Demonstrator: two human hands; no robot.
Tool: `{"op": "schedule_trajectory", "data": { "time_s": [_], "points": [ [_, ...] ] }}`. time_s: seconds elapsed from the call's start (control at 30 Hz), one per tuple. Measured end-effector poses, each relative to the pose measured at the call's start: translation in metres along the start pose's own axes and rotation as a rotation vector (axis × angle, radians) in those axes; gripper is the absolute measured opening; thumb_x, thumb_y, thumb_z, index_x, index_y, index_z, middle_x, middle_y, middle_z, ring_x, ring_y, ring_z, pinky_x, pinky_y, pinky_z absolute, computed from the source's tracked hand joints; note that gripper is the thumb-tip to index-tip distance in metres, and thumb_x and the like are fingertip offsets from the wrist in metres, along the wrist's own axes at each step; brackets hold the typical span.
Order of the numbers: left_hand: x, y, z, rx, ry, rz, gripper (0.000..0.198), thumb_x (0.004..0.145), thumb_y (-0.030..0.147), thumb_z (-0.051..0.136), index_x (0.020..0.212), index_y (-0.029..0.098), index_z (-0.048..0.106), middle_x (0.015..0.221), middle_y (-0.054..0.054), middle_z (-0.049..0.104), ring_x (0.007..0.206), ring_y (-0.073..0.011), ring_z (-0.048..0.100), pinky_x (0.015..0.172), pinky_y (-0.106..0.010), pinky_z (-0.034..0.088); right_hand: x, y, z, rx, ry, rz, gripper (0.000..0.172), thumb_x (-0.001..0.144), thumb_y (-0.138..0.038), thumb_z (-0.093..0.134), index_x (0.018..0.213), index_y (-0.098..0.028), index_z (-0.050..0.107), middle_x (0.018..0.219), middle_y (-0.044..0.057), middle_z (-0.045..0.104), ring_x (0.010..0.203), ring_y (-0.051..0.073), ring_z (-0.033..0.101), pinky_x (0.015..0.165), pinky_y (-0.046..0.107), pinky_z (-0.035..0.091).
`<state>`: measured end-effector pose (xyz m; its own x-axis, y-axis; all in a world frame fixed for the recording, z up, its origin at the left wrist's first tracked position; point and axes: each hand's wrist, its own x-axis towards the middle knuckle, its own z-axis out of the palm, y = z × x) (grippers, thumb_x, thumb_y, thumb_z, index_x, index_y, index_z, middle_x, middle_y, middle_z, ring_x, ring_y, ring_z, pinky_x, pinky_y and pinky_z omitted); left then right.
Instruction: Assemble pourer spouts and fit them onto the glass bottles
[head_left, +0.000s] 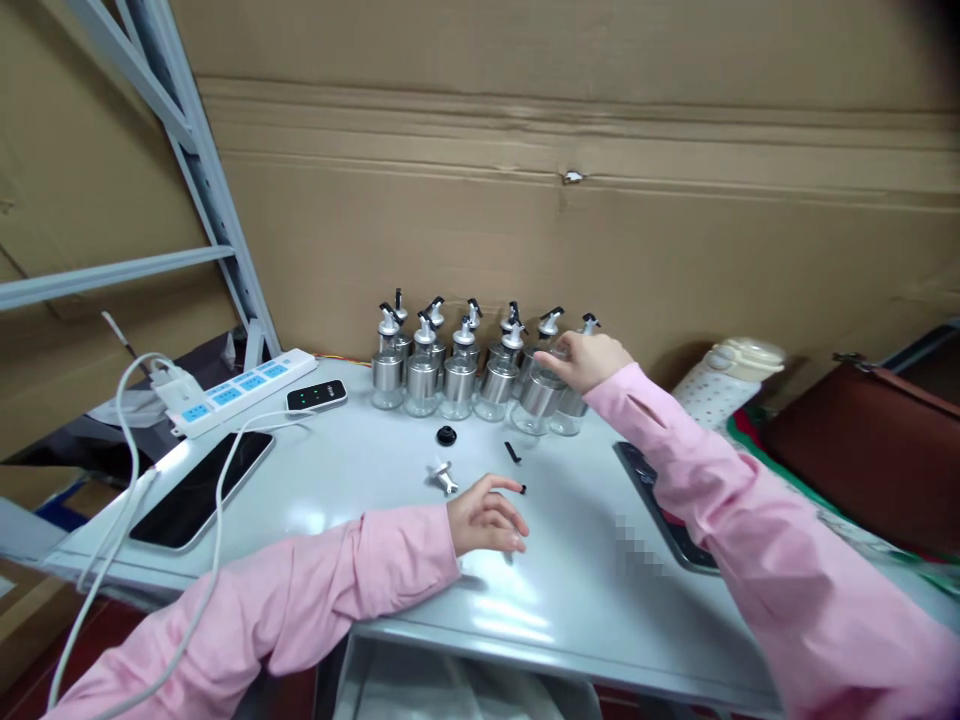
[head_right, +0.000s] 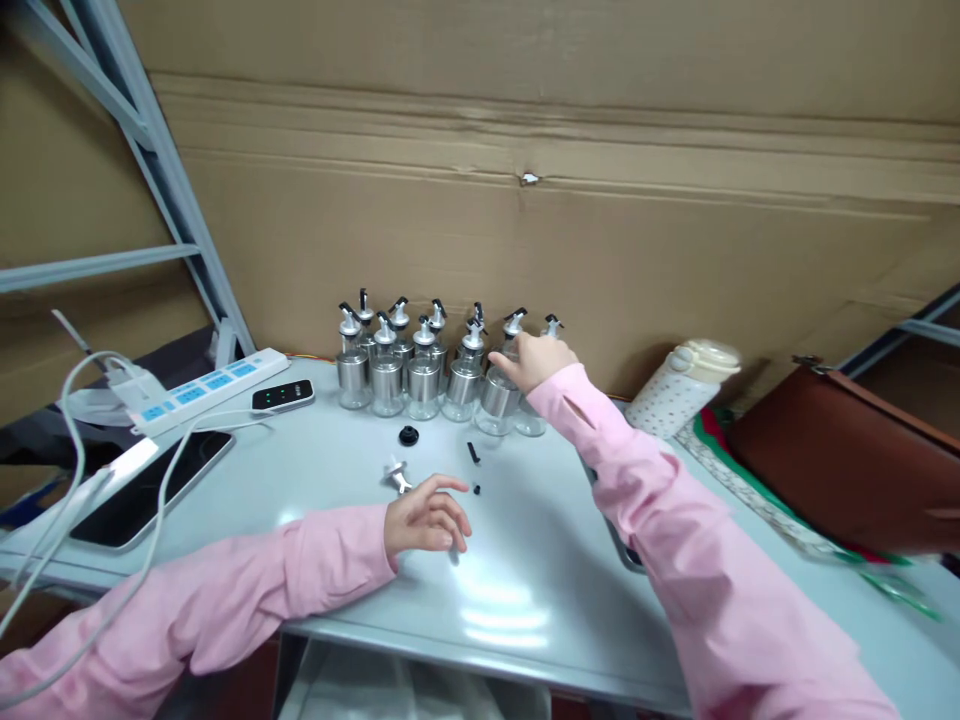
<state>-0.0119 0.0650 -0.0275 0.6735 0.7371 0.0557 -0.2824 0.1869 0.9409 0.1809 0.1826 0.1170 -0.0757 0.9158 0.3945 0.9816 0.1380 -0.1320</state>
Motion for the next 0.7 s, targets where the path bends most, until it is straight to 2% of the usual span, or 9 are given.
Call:
{"op": "schedule_trajectory", "data": {
  "time_s": [0.07, 0.17, 0.3, 0.4, 0.47, 0.5, 0.6, 0.63, 0.7],
  "points": [
    [0.0, 0.0, 0.0, -0.006, -0.004, -0.004, 0.065, 0.057, 0.037, 0.078, 0.109, 0.019, 0.043, 0.083, -0.003, 0.06, 0.071, -0.0151, 0.062, 0.069, -0.032, 0.043, 0.008, 0.005, 0.015, 0.126, 0.025, -0.013, 0.034, 0.068, -0.051, 0.062, 0.061, -0.02, 0.051, 0.056, 0.009, 0.056, 0.068, 0.026, 0.057, 0.058, 0.036, 0.04],
    [0.0, 0.0, -0.001, -0.015, -0.003, -0.006, 0.063, 0.058, 0.038, 0.077, 0.108, 0.019, 0.044, 0.082, -0.002, 0.061, 0.07, -0.0149, 0.062, 0.069, -0.031, 0.042, 0.019, 0.015, 0.027, 0.34, 0.074, -0.117, 0.038, 0.062, -0.049, 0.068, 0.054, -0.022, 0.042, 0.045, 0.002, 0.044, 0.06, 0.021, 0.053, 0.055, 0.032, 0.039],
    [0.001, -0.001, -0.001, -0.024, 0.002, -0.004, 0.061, 0.058, 0.039, 0.077, 0.106, 0.018, 0.045, 0.079, -0.002, 0.062, 0.067, -0.0143, 0.062, 0.069, -0.031, 0.041, 0.025, 0.017, 0.025, 0.307, 0.092, -0.056, 0.038, 0.058, -0.047, 0.072, 0.059, -0.022, 0.043, 0.042, -0.003, 0.034, 0.051, 0.019, 0.048, 0.051, 0.03, 0.035],
    [0.002, -0.002, -0.002, -0.023, 0.009, -0.003, 0.061, 0.058, 0.039, 0.077, 0.106, 0.018, 0.045, 0.078, -0.002, 0.062, 0.065, -0.0139, 0.063, 0.069, -0.031, 0.041, 0.009, 0.005, 0.015, 0.433, 0.183, -0.072, 0.027, 0.063, -0.035, 0.067, 0.073, -0.021, 0.046, 0.046, -0.005, 0.033, 0.053, 0.017, 0.046, 0.054, 0.029, 0.034],
    [0.003, -0.003, -0.003, -0.026, 0.014, -0.001, 0.062, 0.058, 0.039, 0.077, 0.106, 0.018, 0.045, 0.077, -0.001, 0.062, 0.064, -0.0138, 0.063, 0.069, -0.031, 0.041, -0.017, -0.01, 0.013, 0.554, 0.202, -0.128, 0.021, 0.067, -0.023, 0.057, 0.084, -0.02, 0.047, 0.053, -0.005, 0.037, 0.053, 0.014, 0.043, 0.055, 0.028, 0.034],
    [0.004, -0.004, -0.003, -0.028, 0.016, -0.002, 0.062, 0.057, 0.039, 0.077, 0.106, 0.018, 0.045, 0.077, -0.001, 0.062, 0.064, -0.0137, 0.062, 0.068, -0.031, 0.042, -0.033, -0.019, 0.014, 0.584, 0.162, -0.159, 0.021, 0.066, -0.019, 0.053, 0.086, -0.019, 0.047, 0.056, -0.005, 0.039, 0.052, 0.012, 0.041, 0.054, 0.027, 0.035],
    [0.008, -0.004, -0.004, -0.033, 0.012, -0.006, 0.064, 0.053, 0.044, 0.078, 0.1, 0.018, 0.045, 0.075, 0.0, 0.062, 0.062, -0.0134, 0.062, 0.064, -0.03, 0.044, -0.09, -0.044, 0.025, 0.981, -0.264, -0.271, 0.025, 0.068, -0.014, 0.041, 0.093, -0.019, 0.044, 0.07, -0.002, 0.041, 0.053, 0.01, 0.043, 0.046, 0.023, 0.037],
    [0.011, -0.004, -0.004, -0.031, 0.007, -0.008, 0.066, 0.049, 0.047, 0.079, 0.098, 0.017, 0.045, 0.073, 0.001, 0.061, 0.06, -0.0131, 0.061, 0.061, -0.029, 0.045, -0.107, -0.051, 0.03, 1.026, -0.353, -0.304, 0.024, 0.071, -0.013, 0.039, 0.094, -0.019, 0.045, 0.073, -0.001, 0.041, 0.056, 0.01, 0.044, 0.046, 0.022, 0.038],
    [0.015, -0.004, -0.004, -0.019, 0.0, -0.011, 0.07, 0.04, 0.052, 0.079, 0.091, 0.016, 0.046, 0.066, 0.004, 0.058, 0.053, -0.0116, 0.058, 0.054, -0.027, 0.044, -0.133, -0.061, 0.038, 1.049, -0.361, -0.378, 0.024, 0.075, -0.01, 0.037, 0.095, -0.019, 0.048, 0.08, 0.002, 0.043, 0.064, 0.012, 0.047, 0.052, 0.024, 0.043]
  ]
}}
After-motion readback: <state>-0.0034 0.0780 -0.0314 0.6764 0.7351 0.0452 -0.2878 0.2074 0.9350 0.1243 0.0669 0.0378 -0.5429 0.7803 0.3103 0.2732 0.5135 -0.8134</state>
